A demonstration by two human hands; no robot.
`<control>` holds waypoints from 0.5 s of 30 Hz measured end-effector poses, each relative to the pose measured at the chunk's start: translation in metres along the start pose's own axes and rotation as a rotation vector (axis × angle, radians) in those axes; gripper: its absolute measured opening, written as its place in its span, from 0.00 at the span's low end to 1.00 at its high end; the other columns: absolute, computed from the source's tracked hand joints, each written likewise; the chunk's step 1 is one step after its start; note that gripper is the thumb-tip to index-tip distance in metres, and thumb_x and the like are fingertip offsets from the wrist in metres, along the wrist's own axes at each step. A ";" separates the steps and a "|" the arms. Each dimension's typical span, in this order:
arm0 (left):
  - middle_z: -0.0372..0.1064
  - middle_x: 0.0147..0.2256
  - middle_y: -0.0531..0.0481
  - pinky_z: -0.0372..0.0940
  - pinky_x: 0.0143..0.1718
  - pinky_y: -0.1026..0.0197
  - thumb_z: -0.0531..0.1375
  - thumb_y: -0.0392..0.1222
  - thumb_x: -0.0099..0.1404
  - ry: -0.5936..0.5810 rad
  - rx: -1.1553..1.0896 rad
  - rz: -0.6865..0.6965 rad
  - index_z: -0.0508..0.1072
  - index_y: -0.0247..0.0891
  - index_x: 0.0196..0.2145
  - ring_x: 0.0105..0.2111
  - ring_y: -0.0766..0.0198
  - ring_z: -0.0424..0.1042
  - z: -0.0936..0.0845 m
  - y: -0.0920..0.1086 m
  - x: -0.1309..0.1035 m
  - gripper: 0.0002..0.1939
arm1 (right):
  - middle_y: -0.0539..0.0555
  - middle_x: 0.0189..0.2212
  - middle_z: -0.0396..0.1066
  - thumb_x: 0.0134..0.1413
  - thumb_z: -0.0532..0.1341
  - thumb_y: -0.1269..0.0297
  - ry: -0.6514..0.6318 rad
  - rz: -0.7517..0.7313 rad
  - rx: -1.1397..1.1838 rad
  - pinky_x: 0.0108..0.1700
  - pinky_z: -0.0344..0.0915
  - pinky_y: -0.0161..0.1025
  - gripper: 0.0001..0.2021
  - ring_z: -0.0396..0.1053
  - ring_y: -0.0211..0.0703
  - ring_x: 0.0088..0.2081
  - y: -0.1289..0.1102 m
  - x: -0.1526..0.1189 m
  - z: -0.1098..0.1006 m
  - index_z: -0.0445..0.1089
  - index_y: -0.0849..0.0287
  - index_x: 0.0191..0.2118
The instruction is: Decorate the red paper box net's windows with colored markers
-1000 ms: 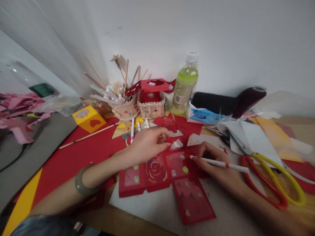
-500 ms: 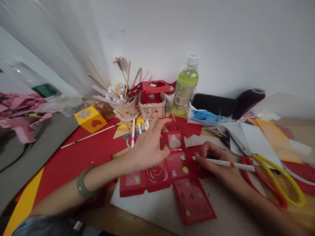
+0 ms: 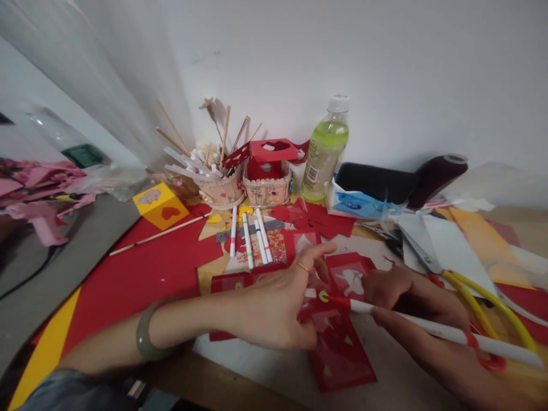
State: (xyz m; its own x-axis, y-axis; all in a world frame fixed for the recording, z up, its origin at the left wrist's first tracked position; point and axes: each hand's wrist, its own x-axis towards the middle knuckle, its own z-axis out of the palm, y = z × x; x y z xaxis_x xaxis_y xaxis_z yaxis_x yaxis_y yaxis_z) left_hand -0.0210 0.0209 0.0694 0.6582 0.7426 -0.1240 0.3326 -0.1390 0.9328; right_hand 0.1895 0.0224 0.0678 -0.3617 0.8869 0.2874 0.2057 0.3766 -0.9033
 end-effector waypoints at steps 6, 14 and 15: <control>0.59 0.50 0.39 0.63 0.45 0.46 0.59 0.34 0.52 -0.073 0.105 -0.036 0.37 0.43 0.64 0.45 0.50 0.68 0.002 0.011 -0.006 0.48 | 0.45 0.19 0.67 0.50 0.62 0.69 -0.130 -0.049 -0.100 0.20 0.61 0.29 0.08 0.64 0.34 0.20 0.002 -0.001 0.004 0.63 0.53 0.24; 0.59 0.48 0.40 0.64 0.46 0.54 0.58 0.35 0.53 -0.061 -0.049 0.141 0.49 0.38 0.59 0.44 0.57 0.66 0.010 0.020 -0.016 0.37 | 0.48 0.18 0.71 0.47 0.64 0.64 -0.189 -0.024 -0.054 0.20 0.64 0.33 0.09 0.68 0.38 0.18 -0.003 -0.012 0.012 0.65 0.54 0.21; 0.61 0.46 0.42 0.64 0.45 0.56 0.56 0.35 0.55 -0.048 -0.060 0.221 0.53 0.38 0.57 0.43 0.58 0.66 0.013 0.019 -0.017 0.32 | 0.49 0.17 0.71 0.47 0.64 0.61 -0.188 0.029 -0.039 0.19 0.64 0.33 0.10 0.68 0.39 0.19 -0.004 -0.014 0.012 0.66 0.53 0.20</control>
State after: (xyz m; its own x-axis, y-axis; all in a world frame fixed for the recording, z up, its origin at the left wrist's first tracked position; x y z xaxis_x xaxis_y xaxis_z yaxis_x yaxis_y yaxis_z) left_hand -0.0176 -0.0029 0.0847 0.7425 0.6661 0.0708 0.1372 -0.2546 0.9573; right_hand 0.1826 0.0048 0.0634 -0.5180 0.8331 0.1940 0.2517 0.3652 -0.8963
